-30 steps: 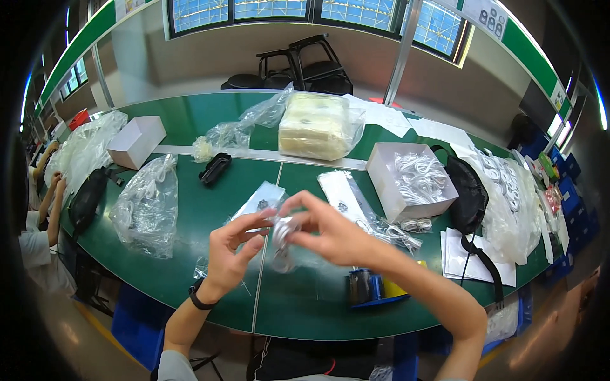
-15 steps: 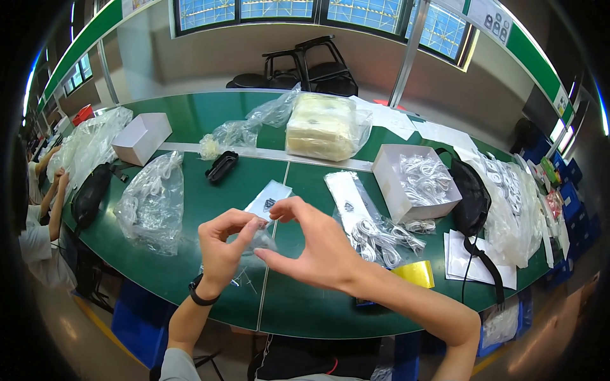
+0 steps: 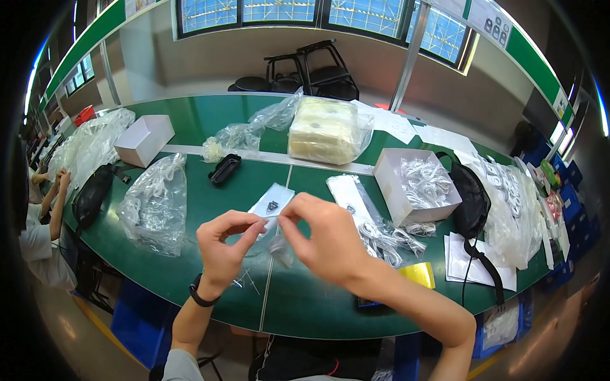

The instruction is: Packaging small industrial components into individual plastic bags at a production workstation.

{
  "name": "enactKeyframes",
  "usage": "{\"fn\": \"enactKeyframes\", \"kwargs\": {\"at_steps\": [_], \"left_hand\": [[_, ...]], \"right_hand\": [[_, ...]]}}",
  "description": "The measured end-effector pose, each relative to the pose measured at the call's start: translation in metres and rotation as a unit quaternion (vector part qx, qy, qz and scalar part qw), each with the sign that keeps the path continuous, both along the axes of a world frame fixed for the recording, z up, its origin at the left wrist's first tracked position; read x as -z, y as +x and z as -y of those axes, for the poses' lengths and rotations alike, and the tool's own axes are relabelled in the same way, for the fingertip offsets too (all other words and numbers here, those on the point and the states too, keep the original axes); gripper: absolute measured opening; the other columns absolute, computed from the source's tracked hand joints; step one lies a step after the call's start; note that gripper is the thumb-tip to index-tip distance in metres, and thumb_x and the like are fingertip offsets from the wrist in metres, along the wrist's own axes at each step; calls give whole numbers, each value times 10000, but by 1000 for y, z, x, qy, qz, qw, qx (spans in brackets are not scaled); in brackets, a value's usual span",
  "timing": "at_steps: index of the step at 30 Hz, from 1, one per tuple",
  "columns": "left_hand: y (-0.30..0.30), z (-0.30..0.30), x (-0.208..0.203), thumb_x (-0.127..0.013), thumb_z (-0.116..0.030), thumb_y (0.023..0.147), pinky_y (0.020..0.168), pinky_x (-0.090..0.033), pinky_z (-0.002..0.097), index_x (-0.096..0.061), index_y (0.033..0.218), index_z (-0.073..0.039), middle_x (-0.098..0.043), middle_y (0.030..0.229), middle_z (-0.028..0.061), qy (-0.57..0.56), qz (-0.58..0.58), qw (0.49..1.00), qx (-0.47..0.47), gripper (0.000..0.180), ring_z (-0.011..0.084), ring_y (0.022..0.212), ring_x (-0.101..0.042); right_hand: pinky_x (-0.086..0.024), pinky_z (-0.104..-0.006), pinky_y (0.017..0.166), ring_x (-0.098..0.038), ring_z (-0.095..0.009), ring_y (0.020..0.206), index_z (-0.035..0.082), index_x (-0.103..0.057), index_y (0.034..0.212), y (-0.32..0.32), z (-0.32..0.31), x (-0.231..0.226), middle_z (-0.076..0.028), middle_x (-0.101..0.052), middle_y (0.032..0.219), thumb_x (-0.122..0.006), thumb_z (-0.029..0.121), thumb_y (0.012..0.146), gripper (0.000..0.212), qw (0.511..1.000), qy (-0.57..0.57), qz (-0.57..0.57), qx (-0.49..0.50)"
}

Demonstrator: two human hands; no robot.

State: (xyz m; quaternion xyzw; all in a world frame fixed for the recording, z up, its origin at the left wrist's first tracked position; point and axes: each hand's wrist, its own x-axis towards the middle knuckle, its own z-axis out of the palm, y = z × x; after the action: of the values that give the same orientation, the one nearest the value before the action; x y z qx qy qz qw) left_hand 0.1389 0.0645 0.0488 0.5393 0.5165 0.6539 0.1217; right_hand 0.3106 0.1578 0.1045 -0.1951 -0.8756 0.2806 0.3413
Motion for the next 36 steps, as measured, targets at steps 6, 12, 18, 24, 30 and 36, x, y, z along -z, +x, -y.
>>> {"fn": "enactKeyframes", "kwargs": {"at_steps": [6,12,18,24,30,36], "left_hand": [[-7,0,0,-705,12,914,750,-575,262,-742,986,64,-751,901,108,-82,117,981,135,96,154,835,-722],[-10,-3,5,-701,20,916,773,-576,268,-736,1011,72,-746,894,104,-97,149,972,155,113,155,836,-722],[-3,-1,2,-712,30,884,787,-570,270,-734,1001,65,-745,883,91,-72,60,986,141,124,156,842,-725],[0,0,0,-734,15,837,764,-561,268,-731,958,47,-745,866,108,-39,-57,994,83,125,164,812,-732],[-1,-4,5,-738,12,844,730,-561,263,-730,937,48,-739,840,107,-24,-69,996,61,100,158,785,-731],[-3,-1,-1,-709,7,899,699,-543,242,-735,919,52,-728,804,76,-41,-3,997,67,56,113,774,-708]], "right_hand": [[-515,-382,807,-644,-298,888,-11,-647,915,2,-12,-13,-138,-657,963,-712,41,858,101,998,57,28,-8],[-519,-419,825,-618,-264,896,64,-688,961,3,-3,-1,-60,-608,940,-774,51,706,270,907,413,-17,-74],[-488,-395,896,-581,-257,872,-41,-657,957,-5,-5,4,-97,-588,892,-681,119,716,290,901,431,29,-45],[-507,-408,931,-595,-226,852,19,-675,885,-4,-6,2,-48,-608,870,-773,100,684,237,847,526,74,-23],[-506,-405,888,-593,-241,813,52,-640,779,-10,-1,14,-56,-593,823,-757,67,671,160,910,411,36,35],[-507,-314,652,-628,-224,746,-19,-680,829,3,-12,2,-83,-620,808,-714,-55,760,86,969,206,-91,99]]}}
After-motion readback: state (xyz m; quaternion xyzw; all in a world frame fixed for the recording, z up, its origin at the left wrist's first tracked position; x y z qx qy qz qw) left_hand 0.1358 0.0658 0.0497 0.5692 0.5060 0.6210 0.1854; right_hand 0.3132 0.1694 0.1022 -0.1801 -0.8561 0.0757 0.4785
